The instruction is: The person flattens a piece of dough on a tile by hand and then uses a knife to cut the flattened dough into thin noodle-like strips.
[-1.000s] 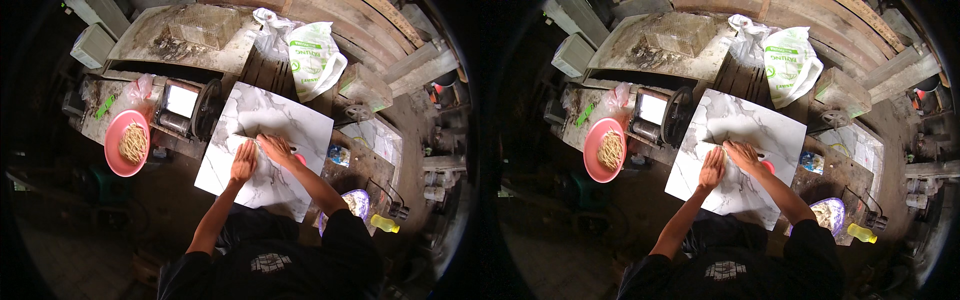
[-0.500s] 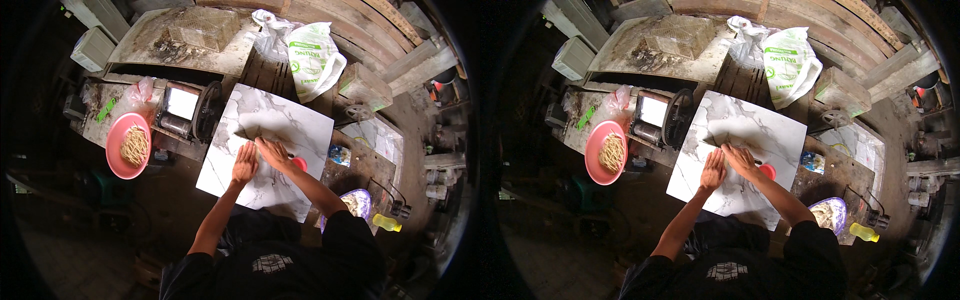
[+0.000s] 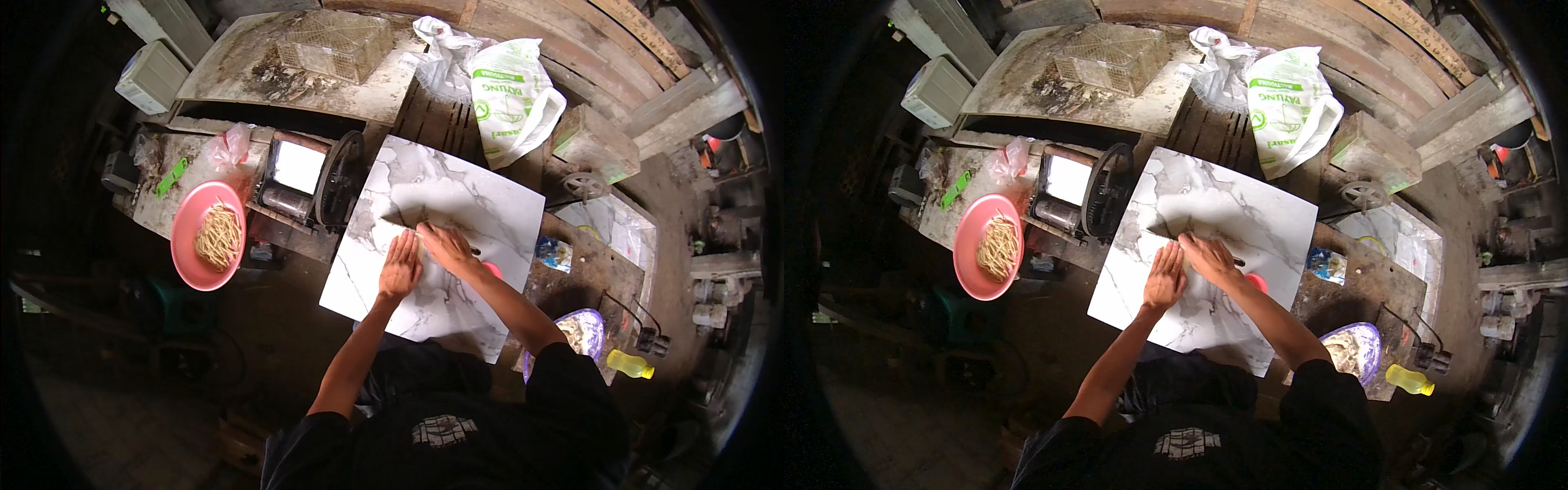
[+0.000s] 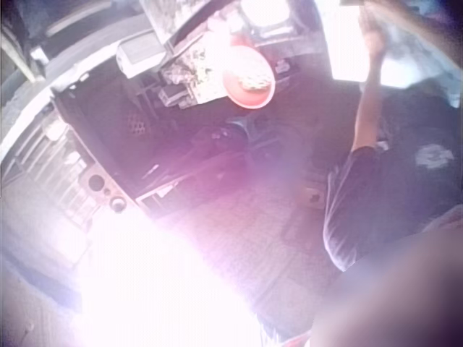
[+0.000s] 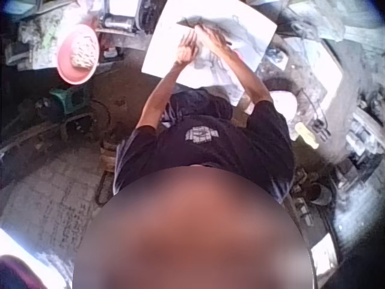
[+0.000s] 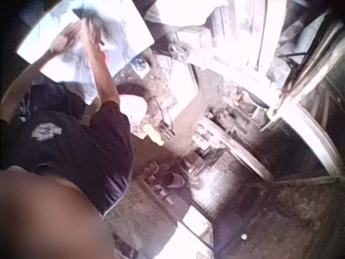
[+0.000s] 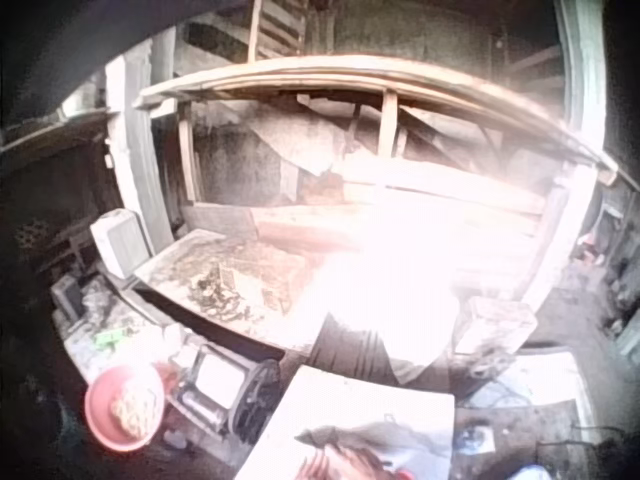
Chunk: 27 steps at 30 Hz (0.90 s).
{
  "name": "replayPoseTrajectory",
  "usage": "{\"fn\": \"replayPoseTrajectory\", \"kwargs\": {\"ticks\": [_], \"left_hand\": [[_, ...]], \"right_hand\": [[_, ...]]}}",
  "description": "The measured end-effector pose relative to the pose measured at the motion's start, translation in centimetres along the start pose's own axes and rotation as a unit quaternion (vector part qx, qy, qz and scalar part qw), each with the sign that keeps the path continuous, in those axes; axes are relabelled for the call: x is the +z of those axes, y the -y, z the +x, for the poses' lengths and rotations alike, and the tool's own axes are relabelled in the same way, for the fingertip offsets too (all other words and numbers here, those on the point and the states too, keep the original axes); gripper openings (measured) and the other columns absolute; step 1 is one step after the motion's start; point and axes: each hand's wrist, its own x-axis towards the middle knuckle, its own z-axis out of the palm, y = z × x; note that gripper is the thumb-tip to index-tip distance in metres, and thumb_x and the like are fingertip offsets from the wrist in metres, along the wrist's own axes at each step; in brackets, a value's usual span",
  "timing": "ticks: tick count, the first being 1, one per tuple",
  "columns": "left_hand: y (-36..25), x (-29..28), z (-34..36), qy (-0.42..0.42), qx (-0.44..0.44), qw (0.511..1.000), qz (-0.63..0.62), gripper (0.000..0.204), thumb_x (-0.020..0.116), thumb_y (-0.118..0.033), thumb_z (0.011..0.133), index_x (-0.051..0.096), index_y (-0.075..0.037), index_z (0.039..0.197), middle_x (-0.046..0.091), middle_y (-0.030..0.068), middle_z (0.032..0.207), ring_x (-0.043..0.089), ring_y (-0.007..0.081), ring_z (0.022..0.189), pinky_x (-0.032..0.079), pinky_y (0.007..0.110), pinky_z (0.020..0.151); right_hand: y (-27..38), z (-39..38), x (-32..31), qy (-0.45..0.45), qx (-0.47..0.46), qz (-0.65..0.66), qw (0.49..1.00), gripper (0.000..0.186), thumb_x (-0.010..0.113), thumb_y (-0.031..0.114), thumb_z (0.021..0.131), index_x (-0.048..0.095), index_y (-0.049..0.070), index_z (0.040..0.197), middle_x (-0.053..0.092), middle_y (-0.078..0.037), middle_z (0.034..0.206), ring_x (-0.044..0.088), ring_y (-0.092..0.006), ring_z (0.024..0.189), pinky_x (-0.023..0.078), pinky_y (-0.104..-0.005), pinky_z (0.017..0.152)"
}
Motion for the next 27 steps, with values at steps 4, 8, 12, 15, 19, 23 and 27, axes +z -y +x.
{"fn": "replayPoseTrajectory", "kwargs": {"ticks": [4, 8, 12, 15, 19, 23, 27], "left_hand": [[0.6, 0.7, 0.1, -0.024, -0.001, 0.999, -0.026, 0.051, 0.046, -0.011, 0.073, 0.032, 0.006, 0.119, 0.031, 0.0188, 0.126, 0.025, 0.0293, 0.121, 0.018, 0.039, 0.101], [0.7, 0.8, -0.3, -0.020, -0.007, 0.999, -0.035, 0.052, 0.047, -0.011, 0.072, 0.032, 0.006, 0.120, 0.031, 0.0192, 0.126, 0.025, 0.0302, 0.121, 0.019, 0.039, 0.101], [0.3, 0.7, -0.2, -0.018, -0.010, 0.999, -0.032, 0.052, 0.046, -0.011, 0.073, 0.031, 0.006, 0.120, 0.030, 0.0197, 0.127, 0.025, 0.0303, 0.121, 0.019, 0.039, 0.101], [0.3, 0.1, -0.2, 0.001, -0.026, 0.999, -0.044, 0.052, 0.046, -0.012, 0.073, 0.032, 0.006, 0.119, 0.031, 0.0199, 0.126, 0.026, 0.0306, 0.120, 0.019, 0.039, 0.101], [0.2, 0.3, -0.3, -0.014, -0.019, 0.999, -0.047, 0.050, 0.046, -0.012, 0.073, 0.033, 0.007, 0.118, 0.032, 0.0204, 0.125, 0.027, 0.0315, 0.119, 0.020, 0.039, 0.100], [0.3, 0.4, -0.1, 0.003, -0.022, 0.999, -0.048, 0.050, 0.046, -0.012, 0.073, 0.034, 0.007, 0.117, 0.032, 0.0206, 0.125, 0.027, 0.0316, 0.119, 0.020, 0.039, 0.100], [0.6, 0.8, -0.1, -0.003, -0.018, 0.999, -0.047, 0.051, 0.046, -0.015, 0.073, 0.033, 0.008, 0.118, 0.030, 0.0203, 0.126, 0.025, 0.0304, 0.120, 0.019, 0.038, 0.101]], "right_hand": [[-0.3, 0.5, -0.8, -0.028, -0.023, 0.024, 0.999, 0.011, 0.045, 0.015, 0.081, 0.041, 0.005, 0.080, 0.054, -0.016, 0.069, 0.052, -0.0358, 0.063, 0.041, -0.0424, 0.054], [0.4, 0.5, -0.9, -0.011, -0.048, -0.026, 0.998, 0.009, 0.048, 0.010, 0.076, 0.042, 0.004, 0.080, 0.054, -0.015, 0.068, 0.054, -0.0335, 0.062, 0.042, -0.0415, 0.052], [0.3, 0.2, -0.3, -0.029, -0.028, -0.053, 0.998, 0.009, 0.048, 0.006, 0.072, 0.043, 0.004, 0.079, 0.054, -0.014, 0.069, 0.054, -0.0326, 0.062, 0.043, -0.0410, 0.051], [0.7, -0.4, -0.2, -0.042, -0.073, -0.052, 0.995, 0.010, 0.047, 0.004, 0.071, 0.043, 0.004, 0.080, 0.054, -0.013, 0.071, 0.055, -0.0321, 0.062, 0.043, -0.0402, 0.051], [0.6, 0.2, -0.3, -0.037, -0.032, -0.059, 0.997, 0.013, 0.048, 0.003, 0.070, 0.044, 0.005, 0.082, 0.054, -0.012, 0.076, 0.056, -0.0303, 0.062, 0.044, -0.0385, 0.051], [0.4, -1.0, 0.8, -0.069, -0.091, -0.068, 0.991, 0.012, 0.047, 0.003, 0.071, 0.046, 0.005, 0.083, 0.055, -0.012, 0.076, 0.056, -0.0299, 0.063, 0.045, -0.0391, 0.053], [1.1, -0.4, -0.1, -0.043, -0.046, -0.089, 0.994, 0.017, 0.047, 0.002, 0.070, 0.046, 0.005, 0.087, 0.055, -0.012, 0.079, 0.057, -0.0289, 0.065, 0.046, -0.0378, 0.054]]}}
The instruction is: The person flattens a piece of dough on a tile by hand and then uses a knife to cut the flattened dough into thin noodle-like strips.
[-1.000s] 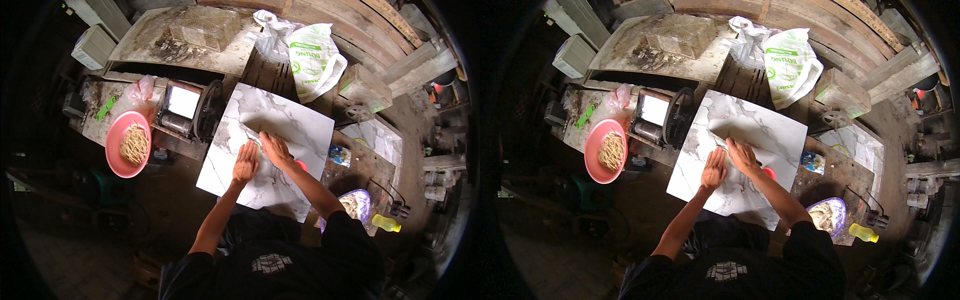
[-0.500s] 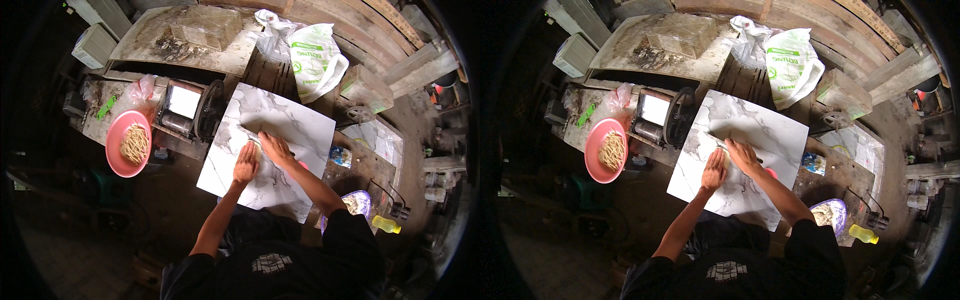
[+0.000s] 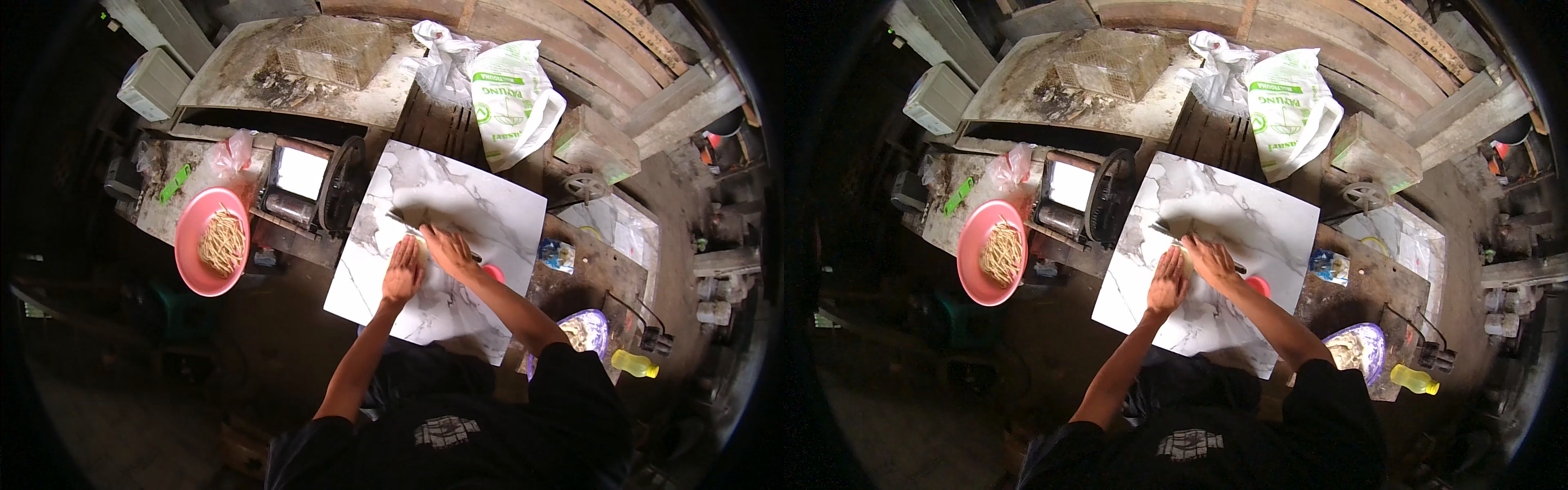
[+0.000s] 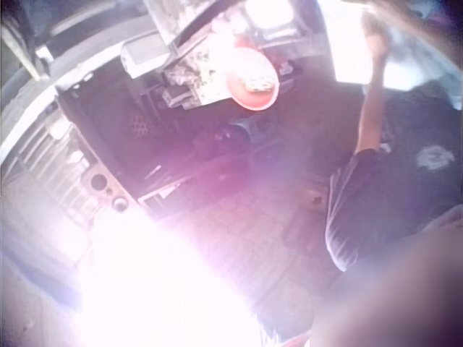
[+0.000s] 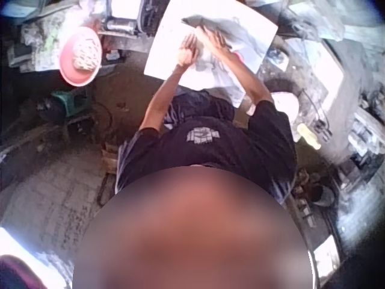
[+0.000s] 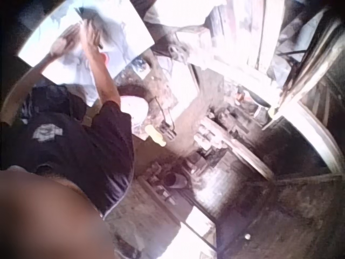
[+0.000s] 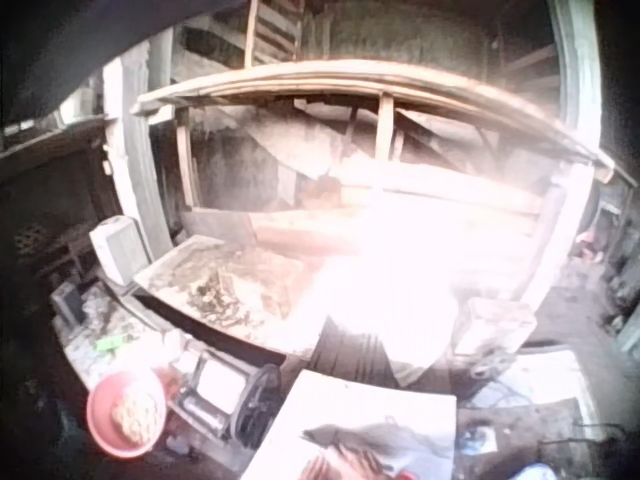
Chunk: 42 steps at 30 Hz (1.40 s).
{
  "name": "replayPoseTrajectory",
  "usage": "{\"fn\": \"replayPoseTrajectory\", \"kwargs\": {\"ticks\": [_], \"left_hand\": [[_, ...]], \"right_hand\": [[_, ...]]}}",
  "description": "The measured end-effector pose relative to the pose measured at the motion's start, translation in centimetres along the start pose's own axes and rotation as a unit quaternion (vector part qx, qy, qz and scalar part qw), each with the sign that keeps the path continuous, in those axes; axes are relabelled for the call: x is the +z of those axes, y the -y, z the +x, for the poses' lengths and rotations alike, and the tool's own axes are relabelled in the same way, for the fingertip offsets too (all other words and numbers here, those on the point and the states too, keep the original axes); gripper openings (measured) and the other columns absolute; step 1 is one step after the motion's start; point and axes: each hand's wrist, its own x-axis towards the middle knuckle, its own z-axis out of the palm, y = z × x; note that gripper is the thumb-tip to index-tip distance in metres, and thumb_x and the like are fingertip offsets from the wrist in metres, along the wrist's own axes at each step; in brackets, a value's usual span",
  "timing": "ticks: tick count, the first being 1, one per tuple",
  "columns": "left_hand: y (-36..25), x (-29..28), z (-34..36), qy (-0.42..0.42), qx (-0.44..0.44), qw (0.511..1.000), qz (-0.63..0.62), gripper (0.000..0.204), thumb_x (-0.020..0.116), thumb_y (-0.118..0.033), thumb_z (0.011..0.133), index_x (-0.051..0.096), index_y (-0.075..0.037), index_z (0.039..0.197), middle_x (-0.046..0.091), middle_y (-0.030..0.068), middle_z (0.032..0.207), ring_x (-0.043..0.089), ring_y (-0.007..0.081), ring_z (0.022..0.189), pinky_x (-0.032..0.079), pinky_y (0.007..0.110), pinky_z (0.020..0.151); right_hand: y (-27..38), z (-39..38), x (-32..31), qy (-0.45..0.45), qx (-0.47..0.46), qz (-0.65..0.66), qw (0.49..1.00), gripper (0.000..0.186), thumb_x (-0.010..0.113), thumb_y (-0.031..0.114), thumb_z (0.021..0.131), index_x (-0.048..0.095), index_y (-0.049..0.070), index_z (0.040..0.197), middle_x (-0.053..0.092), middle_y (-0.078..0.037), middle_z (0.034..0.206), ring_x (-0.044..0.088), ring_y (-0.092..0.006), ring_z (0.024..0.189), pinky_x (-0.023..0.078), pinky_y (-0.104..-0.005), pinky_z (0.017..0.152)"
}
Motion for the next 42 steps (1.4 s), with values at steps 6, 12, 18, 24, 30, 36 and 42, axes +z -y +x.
{"fn": "replayPoseTrajectory", "kwargs": {"ticks": [6, 12, 18, 24, 30, 36, 42], "left_hand": [[0.5, -0.6, 0.3, -0.013, -0.036, 0.994, -0.107, 0.054, 0.049, -0.012, 0.071, 0.033, 0.005, 0.120, 0.028, 0.0209, 0.128, 0.023, 0.0323, 0.121, 0.018, 0.038, 0.101], [1.0, -1.2, 1.7, 0.025, -0.009, 0.998, 0.062, 0.053, 0.043, -0.020, 0.078, 0.027, 0.002, 0.124, 0.023, 0.0151, 0.132, 0.017, 0.0252, 0.125, 0.010, 0.043, 0.101], [2.6, -0.9, 2.2, 0.050, 0.016, 0.993, 0.103, 0.052, 0.040, -0.027, 0.082, 0.029, 0.001, 0.124, 0.023, 0.0146, 0.132, 0.017, 0.0239, 0.125, 0.008, 0.045, 0.101], [4.2, -1.5, 2.3, 0.054, -0.007, 0.996, 0.067, 0.053, 0.038, -0.031, 0.083, 0.029, 0.002, 0.123, 0.024, 0.0163, 0.132, 0.017, 0.0245, 0.125, 0.007, 0.047, 0.100], [6.0, -2.7, 3.0, 0.122, 0.032, 0.987, 0.097, 0.053, 0.039, -0.029, 0.082, 0.027, 0.001, 0.124, 0.024, 0.0146, 0.132, 0.018, 0.0236, 0.125, 0.008, 0.047, 0.100], [5.7, -3.5, 3.7, 0.152, 0.063, 0.984, 0.070, 0.053, 0.043, -0.020, 0.080, 0.026, 0.002, 0.125, 0.022, 0.0138, 0.133, 0.016, 0.0215, 0.126, 0.009, 0.044, 0.100], [5.9, -3.4, 2.1, 0.091, 0.022, 0.996, -0.008, 0.055, 0.043, -0.010, 0.075, 0.024, 0.005, 0.124, 0.018, 0.0207, 0.132, 0.011, 0.0312, 0.126, 0.007, 0.044, 0.101]], "right_hand": [[-0.6, 0.2, 0.2, -0.013, 0.031, 0.042, 0.999, 0.011, 0.046, 0.004, 0.073, 0.045, 0.004, 0.084, 0.051, -0.013, 0.079, 0.055, -0.0318, 0.065, 0.044, -0.0409, 0.054], [-0.8, 1.1, -3.3, -0.150, 0.124, 0.087, 0.977, 0.005, 0.047, 0.011, 0.079, 0.045, 0.007, 0.082, 0.049, -0.012, 0.075, 0.052, -0.0334, 0.061, 0.042, -0.0410, 0.051], [0.5, 0.1, -4.2, -0.189, 0.174, 0.097, 0.962, 0.005, 0.047, 0.011, 0.079, 0.046, 0.007, 0.081, 0.050, -0.011, 0.075, 0.052, -0.0326, 0.059, 0.043, -0.0393, 0.050], [2.5, 0.9, -3.5, -0.214, 0.222, 0.141, 0.941, 0.007, 0.045, 0.010, 0.078, 0.044, 0.006, 0.084, 0.049, -0.014, 0.077, 0.053, -0.0341, 0.060, 0.044, -0.0412, 0.051], [4.7, 0.9, -1.7, -0.261, 0.279, 0.185, 0.905, 0.010, 0.046, 0.007, 0.077, 0.044, 0.004, 0.086, 0.049, -0.017, 0.079, 0.052, -0.0365, 0.063, 0.043, -0.0429, 0.053], [6.9, -1.0, -0.1, -0.240, 0.365, 0.207, 0.876, 0.012, 0.046, 0.006, 0.077, 0.045, 0.002, 0.089, 0.048, -0.019, 0.082, 0.050, -0.0376, 0.070, 0.041, -0.0430, 0.058], [9.6, -4.3, 2.9, -0.254, 0.453, 0.159, 0.840, 0.013, 0.042, 0.008, 0.080, 0.044, 0.000, 0.090, 0.045, -0.022, 0.087, 0.049, -0.0397, 0.073, 0.041, -0.0440, 0.060]]}}
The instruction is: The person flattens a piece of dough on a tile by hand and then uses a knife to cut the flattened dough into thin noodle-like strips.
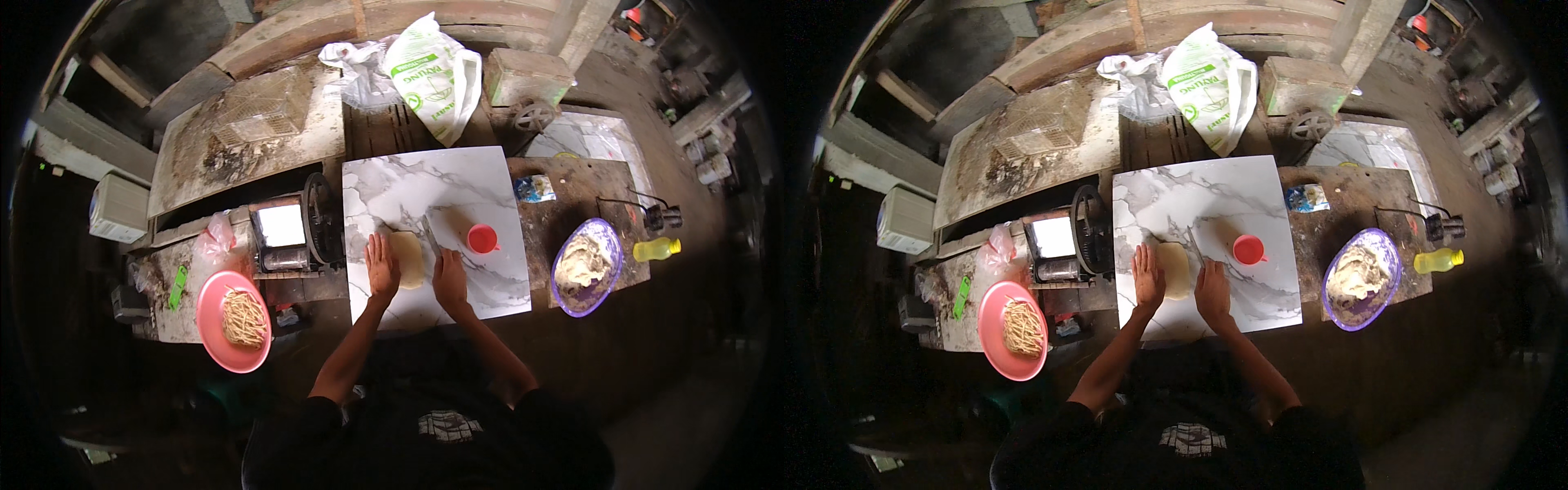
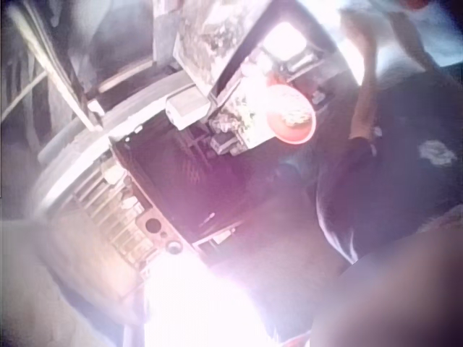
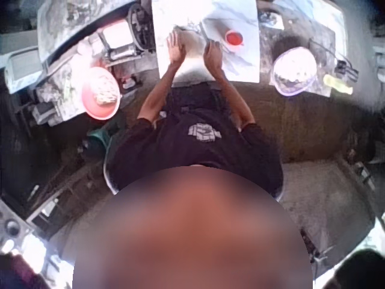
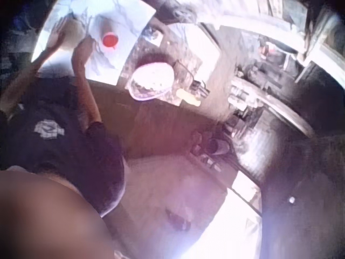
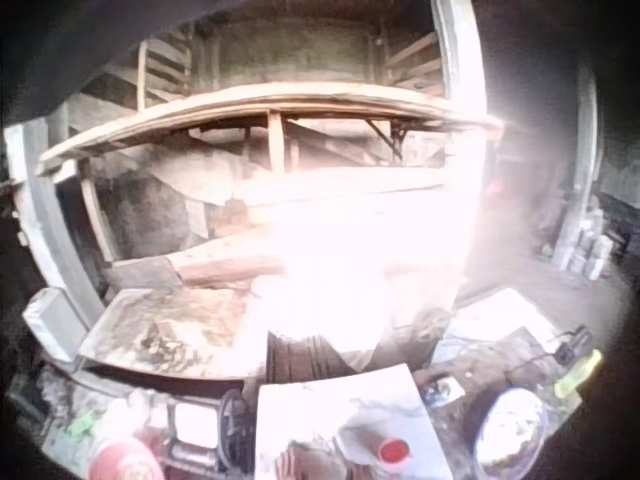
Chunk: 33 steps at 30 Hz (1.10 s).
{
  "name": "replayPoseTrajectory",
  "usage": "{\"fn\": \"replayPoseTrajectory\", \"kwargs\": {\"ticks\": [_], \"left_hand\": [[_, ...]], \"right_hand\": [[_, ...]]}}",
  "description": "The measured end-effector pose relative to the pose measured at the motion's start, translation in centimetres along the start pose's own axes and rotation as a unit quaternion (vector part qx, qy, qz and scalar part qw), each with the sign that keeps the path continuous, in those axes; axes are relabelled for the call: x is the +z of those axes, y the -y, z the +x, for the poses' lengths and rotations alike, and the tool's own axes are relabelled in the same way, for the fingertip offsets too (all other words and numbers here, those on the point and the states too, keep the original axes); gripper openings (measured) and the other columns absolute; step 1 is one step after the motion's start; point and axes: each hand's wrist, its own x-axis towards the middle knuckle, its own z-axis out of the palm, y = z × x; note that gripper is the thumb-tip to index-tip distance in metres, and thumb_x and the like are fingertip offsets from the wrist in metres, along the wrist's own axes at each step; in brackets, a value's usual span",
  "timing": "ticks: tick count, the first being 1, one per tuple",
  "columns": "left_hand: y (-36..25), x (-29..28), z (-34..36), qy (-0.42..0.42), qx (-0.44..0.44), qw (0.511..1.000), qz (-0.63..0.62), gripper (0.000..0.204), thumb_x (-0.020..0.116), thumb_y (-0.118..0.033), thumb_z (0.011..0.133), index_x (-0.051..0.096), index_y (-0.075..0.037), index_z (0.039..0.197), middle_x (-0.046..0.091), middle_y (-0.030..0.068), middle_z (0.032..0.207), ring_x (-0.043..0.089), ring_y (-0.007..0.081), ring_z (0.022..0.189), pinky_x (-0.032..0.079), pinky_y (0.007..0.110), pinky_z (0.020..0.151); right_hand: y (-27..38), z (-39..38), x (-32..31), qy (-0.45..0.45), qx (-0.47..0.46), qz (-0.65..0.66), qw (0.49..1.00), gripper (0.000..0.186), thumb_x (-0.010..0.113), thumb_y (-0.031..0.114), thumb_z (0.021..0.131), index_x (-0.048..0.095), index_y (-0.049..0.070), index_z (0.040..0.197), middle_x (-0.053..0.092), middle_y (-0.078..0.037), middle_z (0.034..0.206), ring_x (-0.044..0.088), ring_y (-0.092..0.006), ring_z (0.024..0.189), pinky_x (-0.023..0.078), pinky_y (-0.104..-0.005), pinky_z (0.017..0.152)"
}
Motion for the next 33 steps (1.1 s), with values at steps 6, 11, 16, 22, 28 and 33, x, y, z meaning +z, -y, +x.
{"fn": "replayPoseTrajectory", "kwargs": {"ticks": [6, 11, 16, 22, 28, 33], "left_hand": [[-1.3, 0.1, 0.0, 0.054, 0.181, 0.982, 0.010, 0.058, 0.046, -0.016, 0.078, 0.020, 0.002, 0.127, 0.018, 0.0152, 0.134, 0.012, 0.0268, 0.126, 0.009, 0.042, 0.101], [-2.4, 1.6, 1.1, 0.017, 0.220, 0.965, 0.142, 0.048, 0.041, -0.025, 0.082, 0.034, 0.002, 0.121, 0.031, 0.0136, 0.128, 0.021, 0.0240, 0.124, 0.014, 0.040, 0.101], [-3.1, 2.1, 1.1, 0.018, 0.211, 0.972, 0.102, 0.050, 0.040, -0.024, 0.081, 0.032, 0.003, 0.122, 0.029, 0.0154, 0.129, 0.020, 0.0252, 0.124, 0.013, 0.040, 0.101], [-4.1, 1.9, 0.9, 0.029, 0.214, 0.968, 0.128, 0.050, 0.037, -0.023, 0.083, 0.029, 0.007, 0.122, 0.025, 0.0189, 0.130, 0.016, 0.0272, 0.125, 0.009, 0.040, 0.102], [-4.4, 2.2, 0.4, 0.056, 0.195, 0.973, 0.114, 0.054, 0.036, -0.025, 0.082, 0.026, 0.006, 0.124, 0.021, 0.0182, 0.132, 0.014, 0.0266, 0.126, 0.008, 0.039, 0.102], [-4.3, 2.1, 0.3, 0.060, 0.194, 0.968, 0.148, 0.057, 0.037, -0.028, 0.080, 0.024, 0.004, 0.126, 0.020, 0.0170, 0.133, 0.013, 0.0264, 0.126, 0.008, 0.039, 0.102]], "right_hand": [[-0.3, -2.5, 0.3, -0.026, 0.081, -0.037, 0.996, 0.017, 0.041, 0.005, 0.078, 0.037, 0.000, 0.094, 0.044, -0.024, 0.089, 0.049, -0.0437, 0.069, 0.041, -0.0497, 0.057], [0.3, -2.5, 0.9, -0.020, 0.097, -0.095, 0.991, 0.020, 0.044, 0.004, 0.076, 0.035, 0.000, 0.093, 0.043, -0.021, 0.090, 0.053, -0.0402, 0.066, 0.045, -0.0457, 0.053], [1.4, -2.6, 0.9, 0.005, 0.099, -0.137, 0.986, 0.023, 0.046, 0.004, 0.076, 0.037, 0.002, 0.096, 0.043, -0.019, 0.089, 0.054, -0.0382, 0.066, 0.046, -0.0438, 0.051], [1.0, -2.1, 1.2, 0.011, 0.067, -0.147, 0.987, 0.026, 0.046, 0.005, 0.076, 0.038, 0.003, 0.101, 0.044, -0.019, 0.090, 0.054, -0.0381, 0.066, 0.046, -0.0438, 0.052], [1.3, -2.5, 0.8, 0.041, 0.068, -0.128, 0.989, 0.028, 0.045, 0.008, 0.077, 0.039, 0.003, 0.104, 0.044, -0.021, 0.090, 0.053, -0.0393, 0.067, 0.046, -0.0449, 0.053], [1.2, -1.5, 0.6, -0.019, 0.115, -0.095, 0.989, 0.023, 0.044, 0.010, 0.078, 0.040, 0.003, 0.100, 0.045, -0.021, 0.089, 0.053, -0.0400, 0.067, 0.045, -0.0455, 0.053]]}}
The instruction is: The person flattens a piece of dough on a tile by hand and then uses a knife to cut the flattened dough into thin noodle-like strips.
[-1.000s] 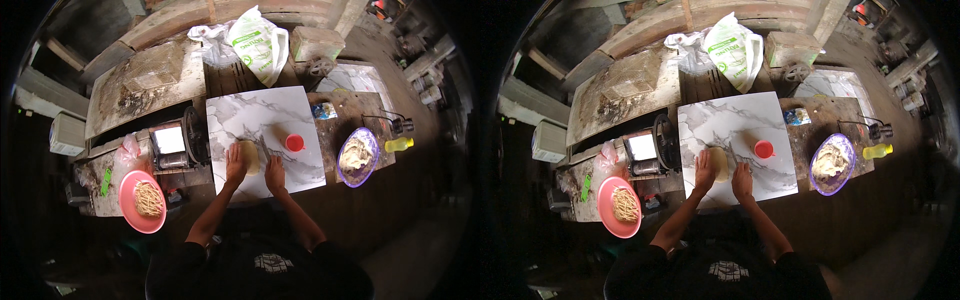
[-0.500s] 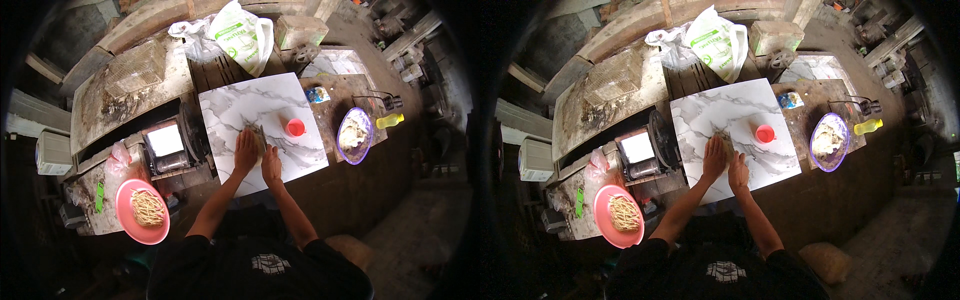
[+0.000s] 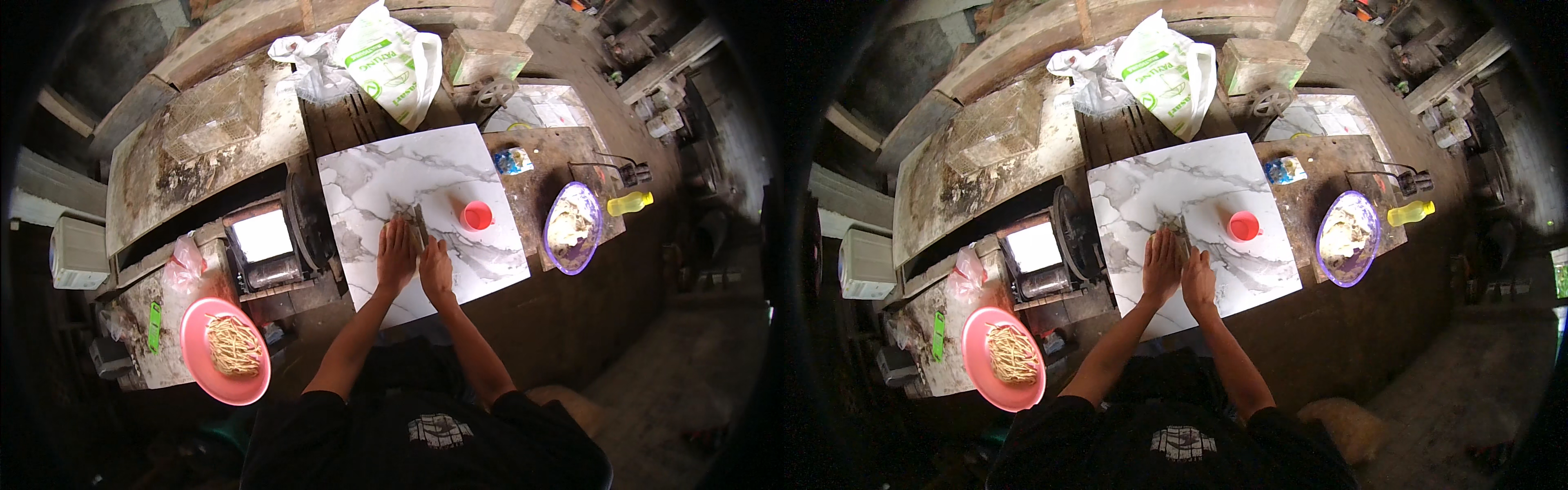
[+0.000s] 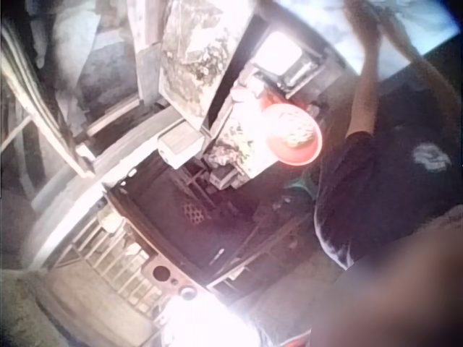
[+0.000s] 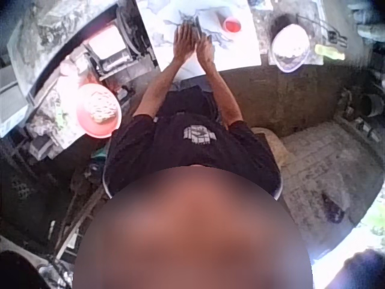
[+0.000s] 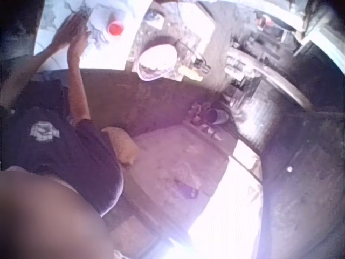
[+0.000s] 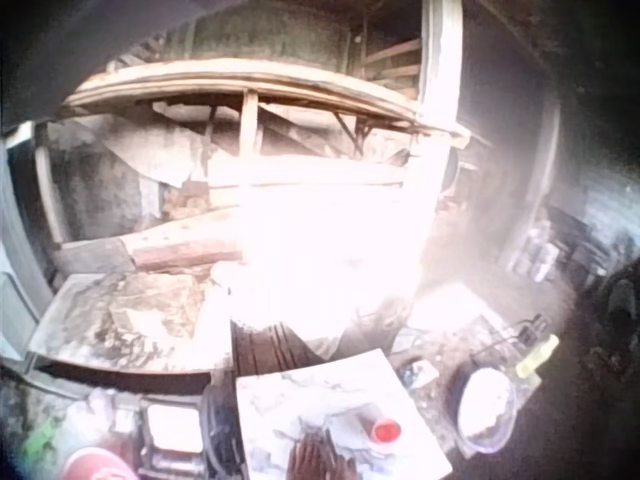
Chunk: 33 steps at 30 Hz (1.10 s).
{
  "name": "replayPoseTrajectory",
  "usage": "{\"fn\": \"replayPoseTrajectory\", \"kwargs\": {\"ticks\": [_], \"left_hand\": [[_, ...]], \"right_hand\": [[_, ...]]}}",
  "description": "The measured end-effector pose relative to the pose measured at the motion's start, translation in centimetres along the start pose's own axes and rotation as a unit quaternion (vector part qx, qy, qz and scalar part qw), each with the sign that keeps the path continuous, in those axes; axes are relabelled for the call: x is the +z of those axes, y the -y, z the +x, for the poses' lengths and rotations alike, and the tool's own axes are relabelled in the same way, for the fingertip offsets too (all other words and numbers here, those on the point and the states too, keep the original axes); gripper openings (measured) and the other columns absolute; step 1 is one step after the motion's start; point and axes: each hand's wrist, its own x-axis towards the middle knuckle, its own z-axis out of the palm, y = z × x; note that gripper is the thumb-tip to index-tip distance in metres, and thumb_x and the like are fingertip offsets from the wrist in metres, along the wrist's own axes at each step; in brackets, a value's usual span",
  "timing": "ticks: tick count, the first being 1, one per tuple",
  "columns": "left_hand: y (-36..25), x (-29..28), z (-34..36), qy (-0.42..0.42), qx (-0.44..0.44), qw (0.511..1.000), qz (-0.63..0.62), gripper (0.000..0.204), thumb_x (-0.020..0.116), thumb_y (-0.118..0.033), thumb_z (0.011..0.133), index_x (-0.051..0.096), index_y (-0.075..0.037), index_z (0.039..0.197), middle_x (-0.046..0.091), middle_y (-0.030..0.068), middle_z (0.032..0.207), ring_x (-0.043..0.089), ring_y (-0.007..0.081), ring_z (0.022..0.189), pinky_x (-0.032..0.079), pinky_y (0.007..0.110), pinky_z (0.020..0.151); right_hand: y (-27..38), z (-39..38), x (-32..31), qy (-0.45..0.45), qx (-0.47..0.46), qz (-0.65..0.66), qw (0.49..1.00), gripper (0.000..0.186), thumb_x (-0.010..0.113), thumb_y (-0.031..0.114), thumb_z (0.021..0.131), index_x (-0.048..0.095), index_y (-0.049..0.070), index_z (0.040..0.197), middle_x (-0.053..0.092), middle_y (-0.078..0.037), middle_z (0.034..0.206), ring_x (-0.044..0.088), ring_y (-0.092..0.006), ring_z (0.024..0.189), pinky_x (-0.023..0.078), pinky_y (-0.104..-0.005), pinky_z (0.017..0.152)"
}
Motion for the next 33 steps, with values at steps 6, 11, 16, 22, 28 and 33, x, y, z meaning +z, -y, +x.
{"fn": "replayPoseTrajectory", "kwargs": {"ticks": [6, 11, 16, 22, 28, 33], "left_hand": [[0.3, 0.2, -0.1, -0.017, 0.006, 1.000, 0.011, 0.054, 0.037, -0.026, 0.080, 0.029, 0.004, 0.124, 0.025, 0.0151, 0.132, 0.015, 0.0259, 0.126, 0.008, 0.040, 0.102], [0.0, -0.4, -0.2, -0.009, 0.007, 1.000, 0.014, 0.055, 0.039, -0.027, 0.079, 0.030, 0.004, 0.123, 0.026, 0.0148, 0.131, 0.015, 0.0249, 0.126, 0.008, 0.040, 0.102], [0.1, 0.7, -0.1, -0.042, -0.003, 0.999, 0.002, 0.054, 0.039, -0.029, 0.079, 0.032, 0.003, 0.122, 0.028, 0.0150, 0.130, 0.018, 0.0254, 0.125, 0.009, 0.040, 0.102], [0.2, -0.2, 0.0, -0.055, 0.011, 0.998, 0.002, 0.052, 0.039, -0.027, 0.080, 0.033, 0.006, 0.120, 0.032, 0.0177, 0.126, 0.023, 0.0266, 0.122, 0.013, 0.040, 0.101], [0.1, -0.3, 0.2, -0.044, -0.004, 0.998, -0.033, 0.052, 0.040, -0.027, 0.080, 0.033, 0.006, 0.120, 0.030, 0.0172, 0.128, 0.022, 0.0258, 0.122, 0.013, 0.040, 0.101], [0.5, 0.5, 0.2, -0.053, -0.003, 0.998, -0.036, 0.052, 0.039, -0.026, 0.080, 0.032, 0.006, 0.121, 0.028, 0.0167, 0.130, 0.022, 0.0259, 0.123, 0.013, 0.040, 0.101]], "right_hand": [[0.3, 0.3, -0.3, -0.001, -0.020, 0.008, 1.000, 0.024, 0.044, 0.007, 0.078, 0.044, 0.000, 0.101, 0.047, -0.023, 0.085, 0.052, -0.0403, 0.066, 0.044, -0.0453, 0.054], [0.8, 0.0, -0.1, 0.038, -0.012, 0.002, 0.999, 0.024, 0.045, 0.005, 0.077, 0.045, 0.000, 0.101, 0.047, -0.023, 0.087, 0.051, -0.0405, 0.067, 0.043, -0.0454, 0.055], [-0.8, -1.2, -0.6, -0.008, -0.009, -0.009, 1.000, 0.026, 0.045, 0.006, 0.077, 0.041, 0.003, 0.102, 0.046, -0.021, 0.089, 0.053, -0.0396, 0.065, 0.045, -0.0456, 0.054], [-1.2, -1.7, -0.6, -0.024, -0.016, -0.010, 1.000, 0.026, 0.046, 0.007, 0.078, 0.043, 0.002, 0.104, 0.047, -0.021, 0.083, 0.051, -0.0400, 0.065, 0.043, -0.0460, 0.052], [-0.5, -3.2, 0.2, 0.001, -0.066, -0.022, 0.998, 0.029, 0.046, 0.005, 0.077, 0.042, 0.003, 0.106, 0.047, -0.022, 0.082, 0.051, -0.0399, 0.061, 0.042, -0.0456, 0.050], [-1.0, -1.5, -0.3, -0.061, 0.004, -0.024, 0.998, 0.024, 0.046, 0.005, 0.078, 0.046, 0.002, 0.102, 0.048, -0.022, 0.084, 0.051, -0.0401, 0.061, 0.043, -0.0450, 0.050]]}}
